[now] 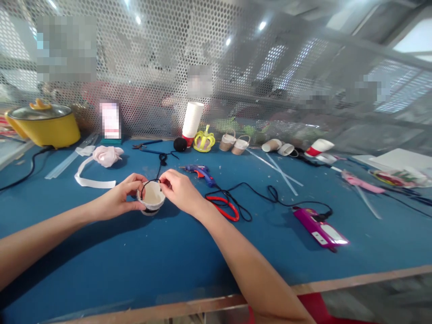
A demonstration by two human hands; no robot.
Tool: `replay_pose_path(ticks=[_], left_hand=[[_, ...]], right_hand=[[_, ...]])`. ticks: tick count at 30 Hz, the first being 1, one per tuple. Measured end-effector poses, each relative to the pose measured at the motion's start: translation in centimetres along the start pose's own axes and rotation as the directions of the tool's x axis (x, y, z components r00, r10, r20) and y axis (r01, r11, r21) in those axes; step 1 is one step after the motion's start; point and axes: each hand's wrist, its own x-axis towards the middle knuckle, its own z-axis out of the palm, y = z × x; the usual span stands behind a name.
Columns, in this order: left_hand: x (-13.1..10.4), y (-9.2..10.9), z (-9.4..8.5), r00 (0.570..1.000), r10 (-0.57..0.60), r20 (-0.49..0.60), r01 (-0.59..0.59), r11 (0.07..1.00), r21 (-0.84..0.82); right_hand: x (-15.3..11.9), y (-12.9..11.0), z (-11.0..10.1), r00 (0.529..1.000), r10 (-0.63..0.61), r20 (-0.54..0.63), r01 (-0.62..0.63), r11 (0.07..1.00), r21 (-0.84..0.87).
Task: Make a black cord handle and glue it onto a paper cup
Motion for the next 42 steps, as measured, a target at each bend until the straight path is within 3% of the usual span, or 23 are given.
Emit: replay_pose_path(ticks=[8,20,42], left_hand=[[0.00,0.05,0.19,1.000,0.005,-0.004,-0.004,1.000,0.028],[0.08,0.11,0.27,1.000,0.000,-0.016,0.001,0.998,0.059],[0.09,0.27,0.29,1.000,-0.017,-0.018,0.017,0.999,0.027]], right_hand=[[-0.17,0.04,-0.37,0.987,0.150,0.059,-0.159,0.970,0.182],[0.35,-0.85,0.21,0.995,0.100,-0.005,-0.100,0.991,-0.093],[0.23,-0.68,0.34,0.997,0.082,-0.010,-0.083,0.991,-0.106]])
